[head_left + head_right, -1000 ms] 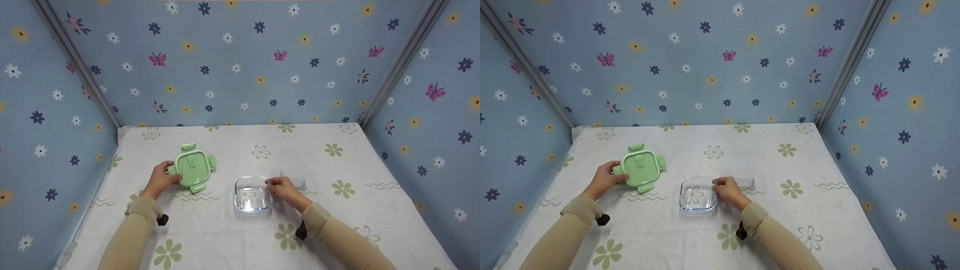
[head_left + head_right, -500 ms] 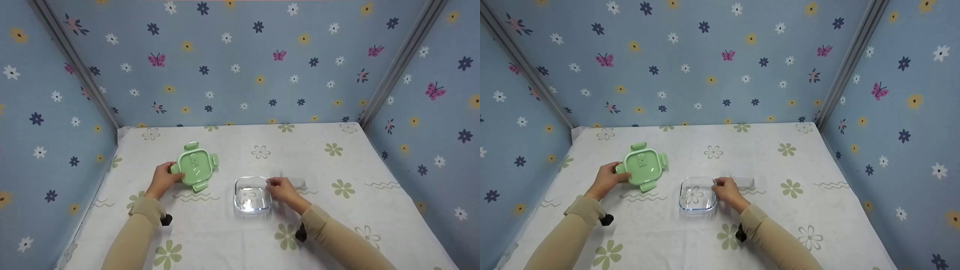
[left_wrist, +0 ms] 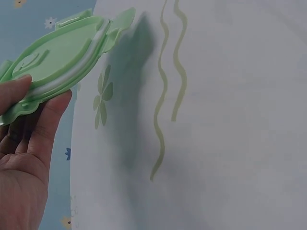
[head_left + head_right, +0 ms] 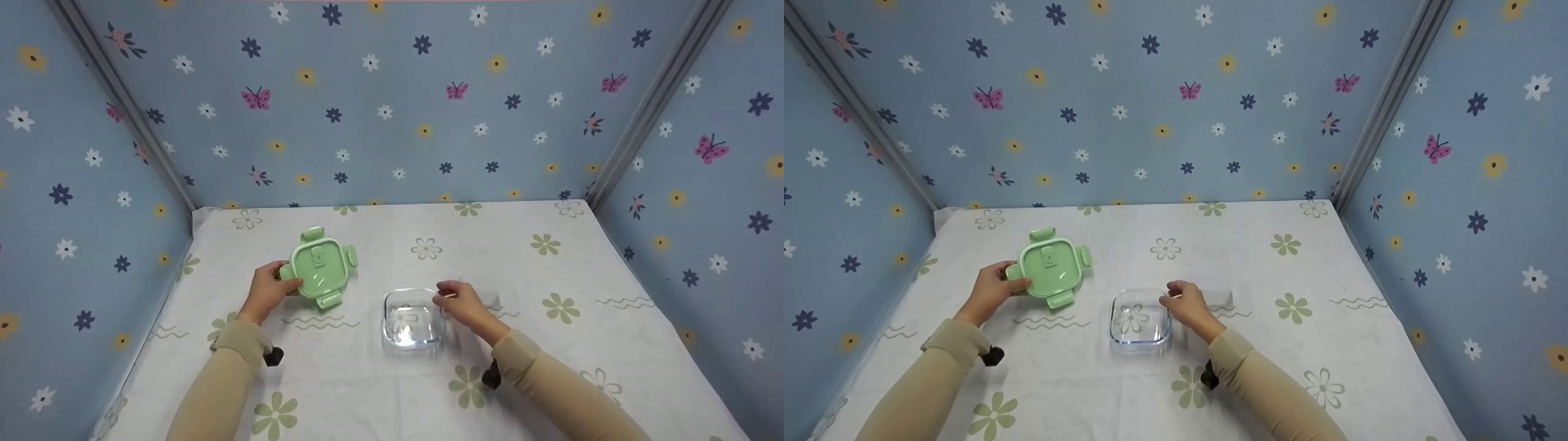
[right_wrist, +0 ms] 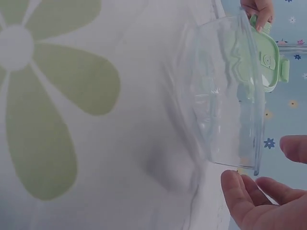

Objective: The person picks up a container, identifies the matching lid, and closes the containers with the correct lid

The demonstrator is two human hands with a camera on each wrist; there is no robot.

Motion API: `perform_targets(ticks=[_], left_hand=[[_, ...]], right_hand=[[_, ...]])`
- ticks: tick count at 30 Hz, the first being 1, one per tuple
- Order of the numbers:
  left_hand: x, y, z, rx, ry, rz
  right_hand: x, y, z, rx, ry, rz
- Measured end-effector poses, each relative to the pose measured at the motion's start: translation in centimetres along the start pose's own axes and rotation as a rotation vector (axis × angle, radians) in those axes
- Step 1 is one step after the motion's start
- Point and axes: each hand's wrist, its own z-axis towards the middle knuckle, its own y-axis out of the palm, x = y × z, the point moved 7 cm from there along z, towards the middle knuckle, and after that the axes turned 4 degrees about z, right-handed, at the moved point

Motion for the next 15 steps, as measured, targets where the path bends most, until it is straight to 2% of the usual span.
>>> perform_targets(ticks=[5,15], left_hand=[[0.6,-0.1,0.0,-0.011,0.006,-0.042],[2.0,0.5,0.2,-0.026,0.015,-0.038]], right_hand=[[-0.6,-0.5,0.2,0.005,-0.035,0.002],[-1.9,-1.2,0.5,0.000,-0.046,0.004]])
